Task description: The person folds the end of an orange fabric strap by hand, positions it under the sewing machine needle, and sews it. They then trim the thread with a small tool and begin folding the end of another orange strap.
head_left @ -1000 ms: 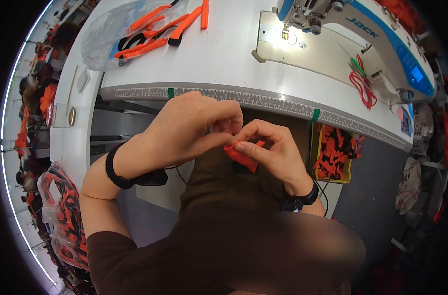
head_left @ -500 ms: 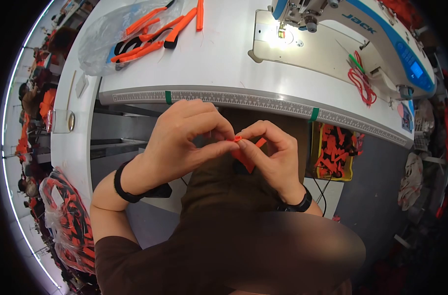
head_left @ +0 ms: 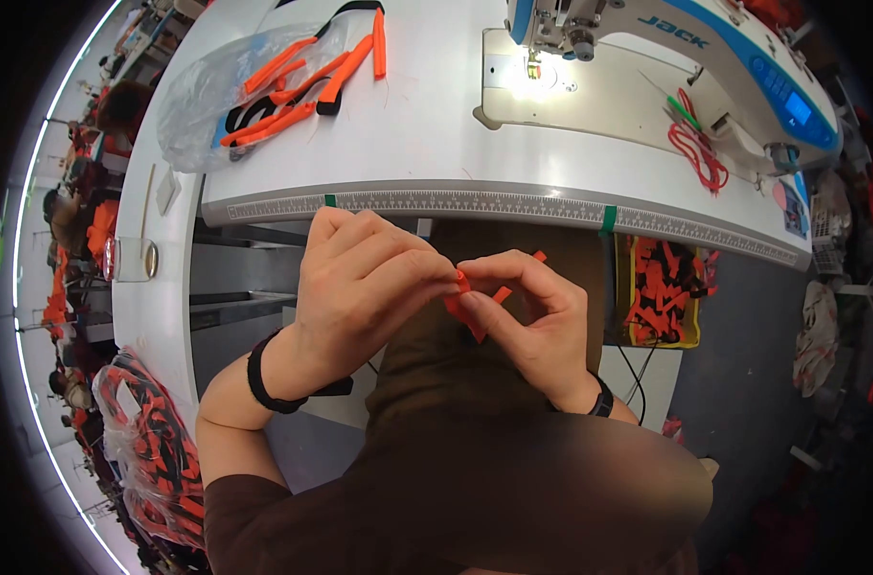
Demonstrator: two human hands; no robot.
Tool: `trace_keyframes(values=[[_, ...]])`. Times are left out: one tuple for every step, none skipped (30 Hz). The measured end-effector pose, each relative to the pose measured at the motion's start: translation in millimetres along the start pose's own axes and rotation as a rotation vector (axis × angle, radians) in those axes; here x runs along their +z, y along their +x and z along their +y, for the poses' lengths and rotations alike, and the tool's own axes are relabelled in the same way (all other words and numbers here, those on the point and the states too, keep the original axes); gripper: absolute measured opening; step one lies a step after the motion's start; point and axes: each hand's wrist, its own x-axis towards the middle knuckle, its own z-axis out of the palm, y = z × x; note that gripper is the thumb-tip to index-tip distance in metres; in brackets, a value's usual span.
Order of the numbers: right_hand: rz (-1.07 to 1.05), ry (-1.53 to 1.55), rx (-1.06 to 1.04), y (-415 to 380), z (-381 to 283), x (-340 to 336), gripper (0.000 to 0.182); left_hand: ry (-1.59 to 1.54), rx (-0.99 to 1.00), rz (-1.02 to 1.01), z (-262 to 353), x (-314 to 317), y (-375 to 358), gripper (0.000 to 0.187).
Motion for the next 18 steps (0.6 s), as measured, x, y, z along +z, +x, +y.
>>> trace_keyframes(values=[[0.005,0.008,-0.02,-1,4,0,0.017,0.01,-0.009,-0.014,1,-1,1,0.02],[0.009,0.016,-0.041,-1,6,0,0.019,0.011,-0.006,-0.017,1,-1,1,0.02],[0.013,0.019,-0.042,-2,6,0,0.019,-0.018,-0.032,-0.039,2,-2,1,0.02],[0.024,0.033,-0.034,-2,7,0,0.019,-0.048,-0.059,-0.062,2,-2,0,0.02],[0.034,0.048,-0.024,-3,7,1,0.02,-0.049,-0.058,-0.067,1,-3,0,0.02],[0.038,0.051,-0.02,-4,9,1,0.02,-0.081,-0.086,-0.091,0,-4,0,0.02],[0.045,0.065,-0.028,-5,10,1,0.02,-0.114,-0.114,-0.116,-1,-5,0,0.02],[0.052,0.079,-0.035,-5,11,1,0.019,-0.116,-0.114,-0.123,0,-5,-1,0.02],[0.057,0.083,-0.032,-6,12,2,0.019,-0.137,-0.116,-0.135,0,-6,-1,0.022],[0.067,0.137,-0.015,-6,12,4,0.019,-0.158,-0.118,-0.147,1,-6,-1,0.023],[0.076,0.19,0.001,-7,13,5,0.019,-0.158,-0.118,-0.151,2,-7,-1,0.023],[0.077,0.192,0.001,-7,12,5,0.019,-0.146,-0.125,-0.152,2,-7,-1,0.023],[0.088,0.2,-0.005,-7,12,6,0.018,-0.134,-0.132,-0.152,3,-7,0,0.023],[0.099,0.207,-0.01,-7,12,7,0.018,-0.133,-0.134,-0.153,4,-8,0,0.023],[0.099,0.208,-0.007,-8,13,7,0.018,-0.115,-0.139,-0.16,6,-9,0,0.023],[0.113,0.182,-0.031,-8,14,8,0.018,-0.099,-0.145,-0.167,8,-9,0,0.023],[0.125,0.157,-0.055,-8,14,8,0.018,-0.101,-0.148,-0.17,9,-9,0,0.023],[0.125,0.158,-0.051,-8,16,9,0.018,-0.067,-0.137,-0.168,11,-9,0,0.022]])
